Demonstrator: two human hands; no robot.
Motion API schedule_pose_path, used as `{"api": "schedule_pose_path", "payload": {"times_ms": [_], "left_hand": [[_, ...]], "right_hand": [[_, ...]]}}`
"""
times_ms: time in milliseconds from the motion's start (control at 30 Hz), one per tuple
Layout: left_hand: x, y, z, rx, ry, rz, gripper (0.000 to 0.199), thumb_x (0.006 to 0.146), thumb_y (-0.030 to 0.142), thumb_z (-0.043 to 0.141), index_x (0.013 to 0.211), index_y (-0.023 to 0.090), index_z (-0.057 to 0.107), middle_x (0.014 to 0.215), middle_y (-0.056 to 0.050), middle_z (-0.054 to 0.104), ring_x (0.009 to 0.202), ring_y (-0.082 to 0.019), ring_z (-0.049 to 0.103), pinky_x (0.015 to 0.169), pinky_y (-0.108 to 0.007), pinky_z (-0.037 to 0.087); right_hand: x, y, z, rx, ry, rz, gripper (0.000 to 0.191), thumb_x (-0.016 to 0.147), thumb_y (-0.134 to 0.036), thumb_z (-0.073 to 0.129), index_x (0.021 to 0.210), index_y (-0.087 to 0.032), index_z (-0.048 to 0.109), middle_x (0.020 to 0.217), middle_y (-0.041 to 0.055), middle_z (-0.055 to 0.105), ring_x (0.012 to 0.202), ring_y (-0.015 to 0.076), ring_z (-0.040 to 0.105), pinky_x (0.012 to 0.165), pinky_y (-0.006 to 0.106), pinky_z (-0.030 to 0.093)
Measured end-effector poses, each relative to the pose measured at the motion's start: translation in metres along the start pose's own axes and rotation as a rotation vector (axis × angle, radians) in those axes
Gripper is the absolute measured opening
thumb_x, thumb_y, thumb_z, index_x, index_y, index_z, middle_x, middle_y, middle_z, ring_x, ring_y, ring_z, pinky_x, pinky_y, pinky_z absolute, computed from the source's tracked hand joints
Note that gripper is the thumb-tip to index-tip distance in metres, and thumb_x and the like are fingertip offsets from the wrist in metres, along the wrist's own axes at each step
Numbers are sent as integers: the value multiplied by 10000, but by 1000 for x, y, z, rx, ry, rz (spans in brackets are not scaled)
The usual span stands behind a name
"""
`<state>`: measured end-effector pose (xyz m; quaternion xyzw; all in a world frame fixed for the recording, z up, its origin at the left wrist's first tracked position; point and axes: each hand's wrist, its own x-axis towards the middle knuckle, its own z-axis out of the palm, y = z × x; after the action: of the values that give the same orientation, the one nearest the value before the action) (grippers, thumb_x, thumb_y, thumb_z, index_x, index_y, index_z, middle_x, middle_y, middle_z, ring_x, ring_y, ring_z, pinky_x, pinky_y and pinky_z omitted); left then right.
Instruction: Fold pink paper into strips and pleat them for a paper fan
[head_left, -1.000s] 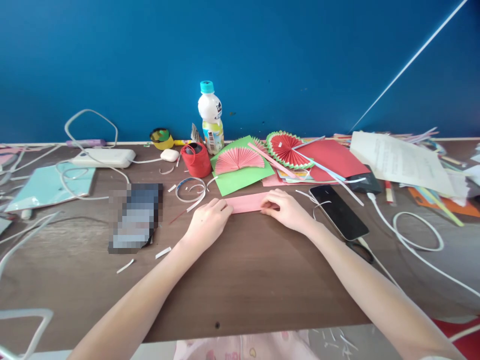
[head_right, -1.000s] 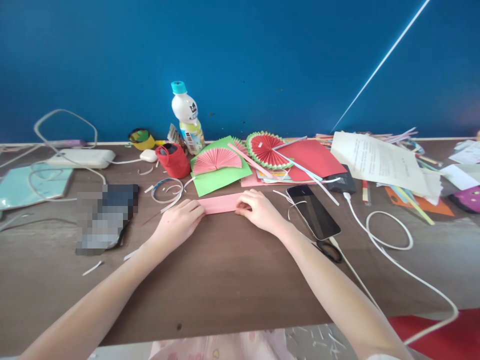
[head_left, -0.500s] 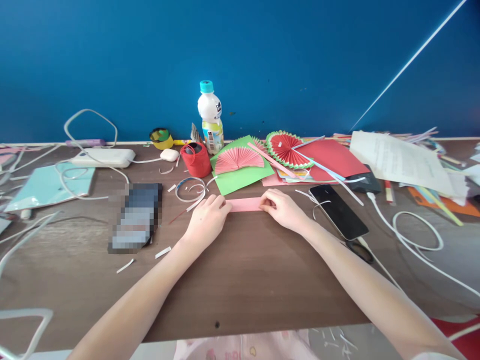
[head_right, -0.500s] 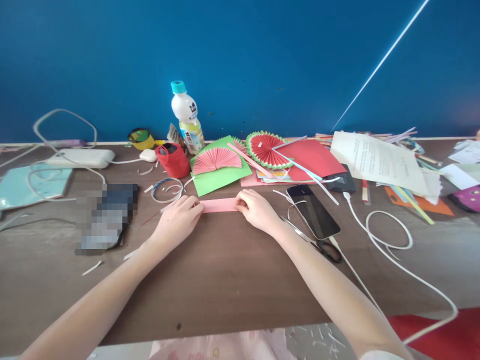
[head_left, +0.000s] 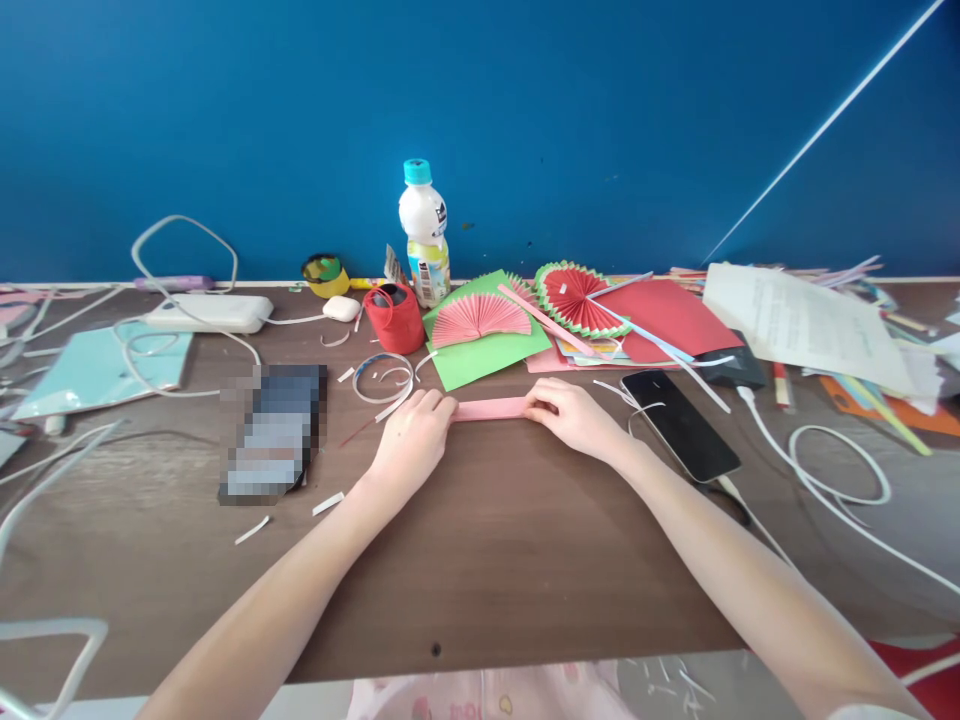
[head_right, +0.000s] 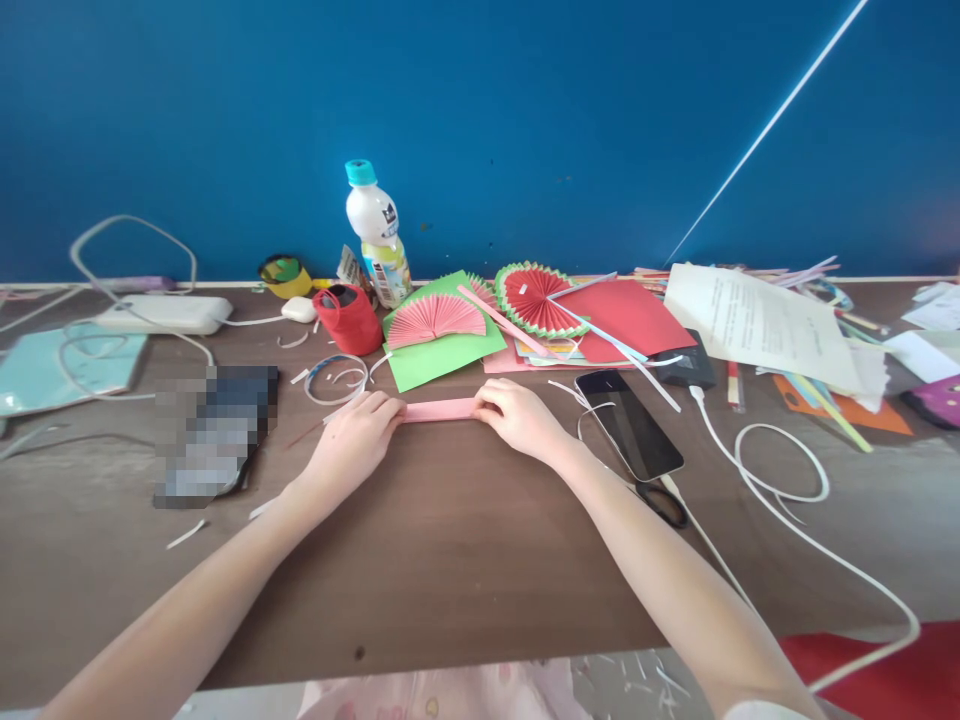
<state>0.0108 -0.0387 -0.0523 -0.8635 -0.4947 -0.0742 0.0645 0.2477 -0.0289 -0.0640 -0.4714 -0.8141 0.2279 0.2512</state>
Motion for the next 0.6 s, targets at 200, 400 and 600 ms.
{"api": "schedule_pose_path", "payload": {"times_ms": [200,400,600], "left_hand": [[-1,1,3,27,63,31,202,864,138,413,751,166,578,783,-66,569,742,-187,488,646,-303,383],[-3,2,1,68,101,39,210,872,175,435,707,180,566,693,-36,566,691,-166,491,550,-286,306],[-2,1,0,60,84,-16,221,878,199,420,723,178,576,712,-33,578,719,-168,520,566,-285,329]], "right_hand": [[2,0,6,-7,72,60,104,780,-155,582,694,-191,538,701,-5,510,686,143,486,631,257,370],[1,5,7,41,113,89,143,762,-183,619,675,-192,507,704,-18,479,634,123,474,607,250,368],[-3,6,-2,76,42,21,105,793,-232,593,697,-193,578,727,-2,526,641,125,500,617,255,383]]}}
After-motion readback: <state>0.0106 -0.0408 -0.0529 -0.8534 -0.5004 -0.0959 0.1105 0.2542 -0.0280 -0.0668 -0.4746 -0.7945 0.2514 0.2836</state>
